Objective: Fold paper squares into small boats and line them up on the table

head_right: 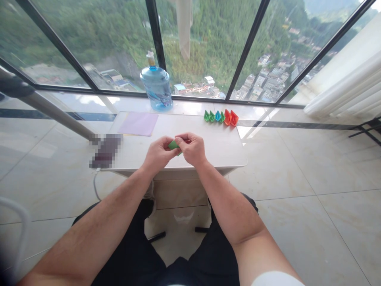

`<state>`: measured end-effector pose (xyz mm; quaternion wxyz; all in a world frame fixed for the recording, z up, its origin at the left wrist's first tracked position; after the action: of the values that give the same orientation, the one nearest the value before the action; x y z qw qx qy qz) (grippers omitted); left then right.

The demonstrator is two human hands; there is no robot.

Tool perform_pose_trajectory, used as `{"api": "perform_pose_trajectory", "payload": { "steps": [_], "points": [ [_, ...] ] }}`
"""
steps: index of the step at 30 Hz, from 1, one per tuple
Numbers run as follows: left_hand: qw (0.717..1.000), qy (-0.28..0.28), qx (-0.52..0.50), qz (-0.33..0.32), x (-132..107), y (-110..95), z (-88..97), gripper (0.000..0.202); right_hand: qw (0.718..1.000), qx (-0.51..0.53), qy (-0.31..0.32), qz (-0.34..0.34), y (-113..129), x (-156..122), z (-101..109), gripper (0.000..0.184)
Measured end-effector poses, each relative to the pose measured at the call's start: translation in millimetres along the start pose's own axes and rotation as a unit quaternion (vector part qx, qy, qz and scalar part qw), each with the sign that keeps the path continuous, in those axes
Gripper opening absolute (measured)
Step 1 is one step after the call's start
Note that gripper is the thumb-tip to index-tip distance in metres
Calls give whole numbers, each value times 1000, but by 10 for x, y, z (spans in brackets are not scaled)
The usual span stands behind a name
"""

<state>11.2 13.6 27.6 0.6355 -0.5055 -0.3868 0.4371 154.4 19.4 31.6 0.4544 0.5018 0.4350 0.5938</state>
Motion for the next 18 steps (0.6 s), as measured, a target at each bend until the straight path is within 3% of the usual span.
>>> {"api": "perform_pose_trajectory", "payload": {
  "steps": [4, 11, 18],
  "points": [
    [1000, -6, 10, 11, 7, 15, -5, 24, 1000, 20, 19, -12, -1, 8, -20, 24],
    [995, 33, -92, 11, 34, 74, -52, 29, 995, 81, 42, -44, -15, 13, -24, 31],
    [992, 36, -122, 18, 20, 76, -111, 18, 998, 51, 21, -23, -24, 3, -20, 22]
  ]
}}
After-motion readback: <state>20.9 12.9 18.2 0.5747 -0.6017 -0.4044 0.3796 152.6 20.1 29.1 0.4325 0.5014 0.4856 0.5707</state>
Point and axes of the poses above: each hand's wrist, its own x-axis towards the middle knuckle, its own z-axis out of the back of the hand, y = z × x, the point moved 5 cm from there along x, towards the middle knuckle, and after that the axes turned 12 degrees about y, right-handed, at the moved point
